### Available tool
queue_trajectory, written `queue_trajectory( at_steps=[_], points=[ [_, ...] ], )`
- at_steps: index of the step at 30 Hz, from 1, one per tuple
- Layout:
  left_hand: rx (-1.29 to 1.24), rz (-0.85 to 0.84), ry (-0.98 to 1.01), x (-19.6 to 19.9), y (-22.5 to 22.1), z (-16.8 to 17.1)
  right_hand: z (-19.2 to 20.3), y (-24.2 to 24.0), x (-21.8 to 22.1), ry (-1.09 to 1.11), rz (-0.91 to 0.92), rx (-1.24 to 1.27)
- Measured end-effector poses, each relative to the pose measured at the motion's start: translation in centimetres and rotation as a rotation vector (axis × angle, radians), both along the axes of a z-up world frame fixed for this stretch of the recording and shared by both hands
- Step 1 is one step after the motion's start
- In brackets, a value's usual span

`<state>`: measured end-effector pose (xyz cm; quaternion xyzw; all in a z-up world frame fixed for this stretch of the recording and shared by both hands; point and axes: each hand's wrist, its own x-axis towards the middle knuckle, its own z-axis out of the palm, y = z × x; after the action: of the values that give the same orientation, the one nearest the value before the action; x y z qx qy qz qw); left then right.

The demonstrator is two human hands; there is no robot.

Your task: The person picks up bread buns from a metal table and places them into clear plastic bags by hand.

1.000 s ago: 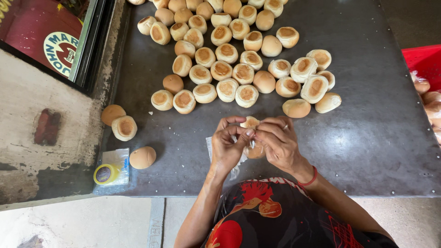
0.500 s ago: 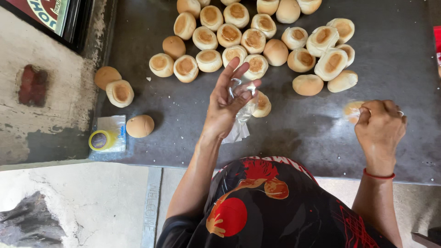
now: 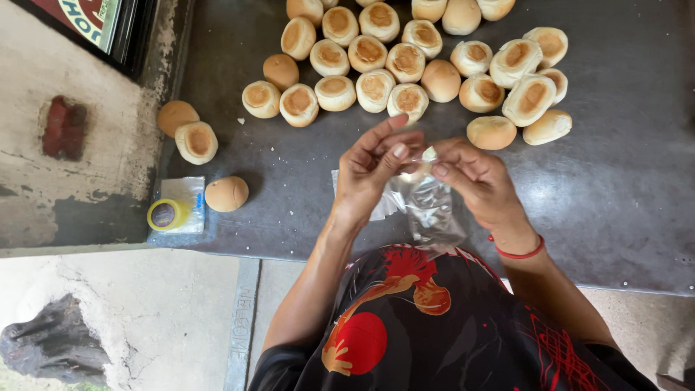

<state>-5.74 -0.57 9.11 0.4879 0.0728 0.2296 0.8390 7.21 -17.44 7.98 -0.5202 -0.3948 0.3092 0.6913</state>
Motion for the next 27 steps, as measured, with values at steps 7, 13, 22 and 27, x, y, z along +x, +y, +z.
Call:
queue_trajectory(
  at_steps=[7,13,22,27],
  points=[
    [0.277,0.273,0.319,0.6,0.2,-3.1,0.8,0.2,1.0,-0.335,-0.162,-0.041],
    [0.119,0.323,0.136,0.9,-2.1,-3.7,2.9,1.7,-2.0,-0.986,-0.637,-0.063],
    [-0.314,0.021,-0.112,-1.8,-1.7,-3.6,-5.8,2.8,1.1,-0.707,-0.473,-0.218],
    [0.163,0.364,0.028,-3.1,0.3,-3.6,-11.9,4.6,1.7,-1.092,-0.135,-0.661]
  ],
)
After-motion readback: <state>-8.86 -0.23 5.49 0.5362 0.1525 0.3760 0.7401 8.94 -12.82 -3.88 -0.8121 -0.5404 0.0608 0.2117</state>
